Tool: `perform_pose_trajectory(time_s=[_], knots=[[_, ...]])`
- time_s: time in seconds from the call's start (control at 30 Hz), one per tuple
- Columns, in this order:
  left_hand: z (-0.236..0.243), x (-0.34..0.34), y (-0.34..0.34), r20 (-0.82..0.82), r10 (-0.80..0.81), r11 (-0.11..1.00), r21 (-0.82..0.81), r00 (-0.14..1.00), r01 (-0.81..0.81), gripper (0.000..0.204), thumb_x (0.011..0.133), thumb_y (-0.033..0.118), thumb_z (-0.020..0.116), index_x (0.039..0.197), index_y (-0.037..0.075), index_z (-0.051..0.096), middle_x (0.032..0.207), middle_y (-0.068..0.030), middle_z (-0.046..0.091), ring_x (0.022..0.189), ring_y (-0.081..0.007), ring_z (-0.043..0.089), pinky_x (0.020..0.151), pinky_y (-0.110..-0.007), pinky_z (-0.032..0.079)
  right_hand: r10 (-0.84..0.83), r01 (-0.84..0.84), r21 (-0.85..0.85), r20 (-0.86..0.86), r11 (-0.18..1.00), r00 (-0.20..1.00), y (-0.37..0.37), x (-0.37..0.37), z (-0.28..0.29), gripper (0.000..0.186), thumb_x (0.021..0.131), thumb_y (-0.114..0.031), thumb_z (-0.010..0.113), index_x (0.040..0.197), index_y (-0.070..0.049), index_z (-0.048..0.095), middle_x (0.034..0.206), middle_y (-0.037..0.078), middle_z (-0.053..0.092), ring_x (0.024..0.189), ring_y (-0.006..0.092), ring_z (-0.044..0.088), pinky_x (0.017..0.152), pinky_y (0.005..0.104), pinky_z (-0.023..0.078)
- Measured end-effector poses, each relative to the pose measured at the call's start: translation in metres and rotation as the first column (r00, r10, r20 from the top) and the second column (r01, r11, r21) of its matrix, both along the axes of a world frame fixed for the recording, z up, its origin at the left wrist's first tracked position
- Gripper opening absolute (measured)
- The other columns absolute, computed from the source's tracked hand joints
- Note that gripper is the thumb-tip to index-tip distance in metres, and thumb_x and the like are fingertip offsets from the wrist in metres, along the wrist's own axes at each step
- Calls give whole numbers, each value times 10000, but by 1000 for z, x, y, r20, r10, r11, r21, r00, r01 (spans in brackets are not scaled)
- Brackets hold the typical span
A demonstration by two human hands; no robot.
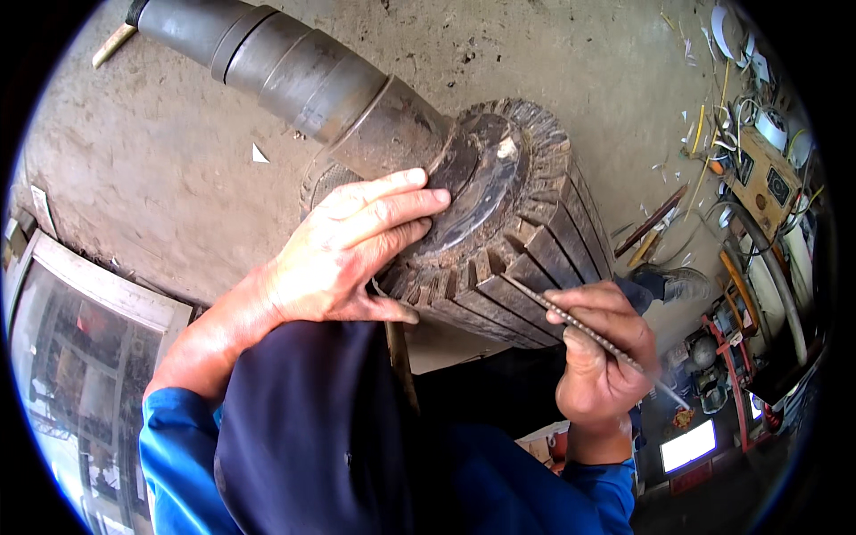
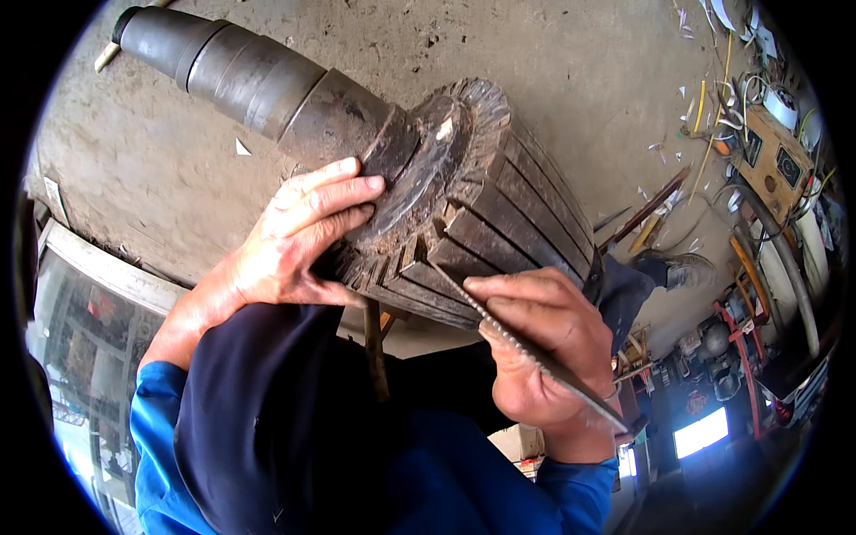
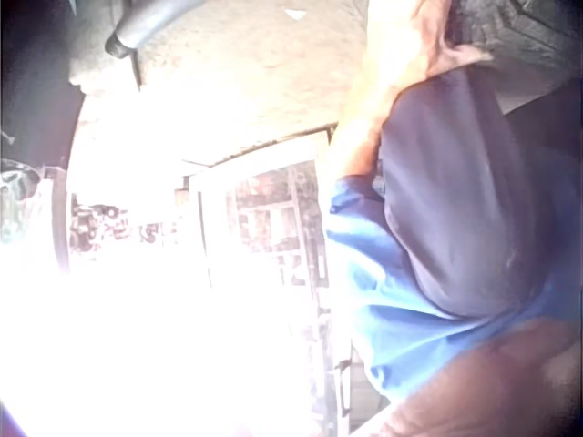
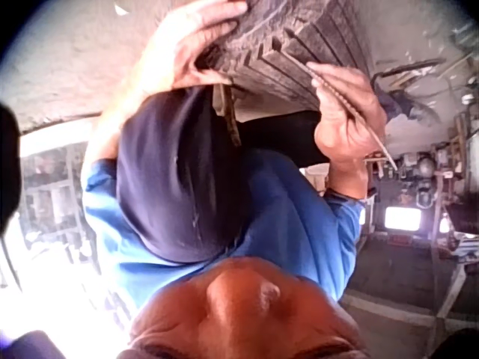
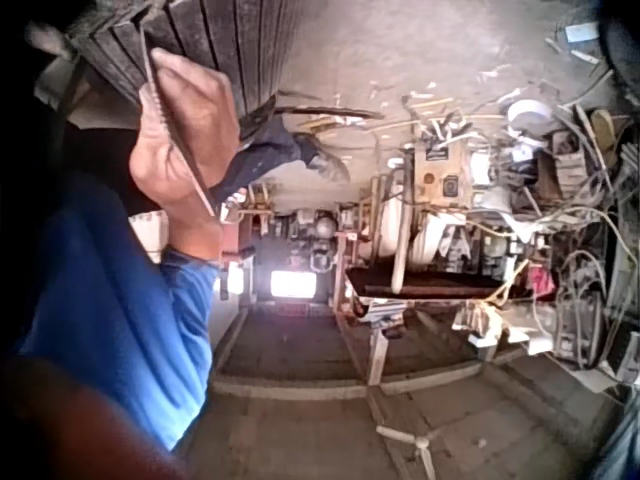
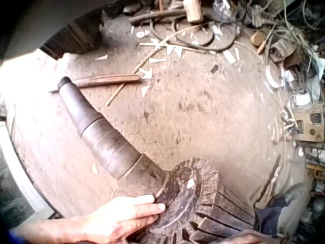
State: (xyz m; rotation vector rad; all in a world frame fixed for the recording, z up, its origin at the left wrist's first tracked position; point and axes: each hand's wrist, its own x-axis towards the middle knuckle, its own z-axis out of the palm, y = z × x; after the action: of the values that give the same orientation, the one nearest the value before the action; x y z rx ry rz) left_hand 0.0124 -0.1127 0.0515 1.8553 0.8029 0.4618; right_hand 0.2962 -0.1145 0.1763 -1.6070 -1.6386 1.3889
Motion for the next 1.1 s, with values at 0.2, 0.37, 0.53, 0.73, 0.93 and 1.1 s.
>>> perform_pose_trajectory(time_s=[0.2, 0.37, 0.53, 0.73, 0.93, 1.1], knots=[[-2, -1, 2, 21, 7, 1000, -25, 1000, -6, 908, 587, 464, 956, 1271, -59, 668, 1513, -184, 560, 1463, -408, 462, 1163, -521, 406, 168, -201, 281, 137, 938, 976, -16, -13, -21, 283, 885, -40, 720, 1140, 55, 643, 1062, 242, 732, 845, 364, 726, 704, 405, 600], [-2, 1, -1, 24, 4, 1000, -26, 1000, -3, 896, 595, 454, 942, 1280, -54, 666, 1518, -164, 556, 1459, -394, 468, 1156, -505, 417, 133, -163, 212, 149, 964, 980, -12, -9, -11, 246, 853, 20, 732, 1087, 49, 662, 1049, 209, 749, 882, 348, 741, 731, 400, 607], [-2, -2, -4, 25, 13, 1000, -8, 1000, -13, 905, 600, 444, 916, 1307, -61, 659, 1528, -140, 547, 1447, -378, 486, 1142, -489, 440, -176, 171, -77, -72, 982, 982, -4, -2, 1, 98, 932, 20, 697, 1009, 69, 662, 1022, 231, 747, 843, 281, 738, 757, 363, 594], [1, -1, 3, 1, 0, 1000, -25, 1000, 0, 881, 575, 430, 927, 1259, -65, 675, 1513, -145, 562, 1447, -381, 486, 1143, -501, 440, -396, 275, -373, -303, 886, 867, 12, 9, -18, 95, 989, -42, 684, 994, 43, 642, 1006, 240, 730, 823, 196, 723, 737, 310, 611], [6, 0, 3, -22, -1, 1000, -31, 1000, 0, 886, 540, 413, 937, 1238, -68, 679, 1500, -147, 577, 1448, -383, 486, 1146, -500, 439, -28, 28, 2, -97, 1000, 995, 4, -6, -13, 212, 893, -36, 755, 1071, 45, 673, 1008, 222, 739, 812, 256, 726, 687, 336, 588], [3, -2, 7, -35, -5, 1000, -15, 999, 5, 883, 533, 409, 946, 1228, -68, 681, 1497, -151, 578, 1446, -386, 489, 1147, -499, 442, 81, -101, 282, 81, 954, 993, -19, -19, -22, 247, 861, -27, 742, 1084, 50, 670, 1092, 215, 742, 852, 335, 730, 706, 399, 594]])
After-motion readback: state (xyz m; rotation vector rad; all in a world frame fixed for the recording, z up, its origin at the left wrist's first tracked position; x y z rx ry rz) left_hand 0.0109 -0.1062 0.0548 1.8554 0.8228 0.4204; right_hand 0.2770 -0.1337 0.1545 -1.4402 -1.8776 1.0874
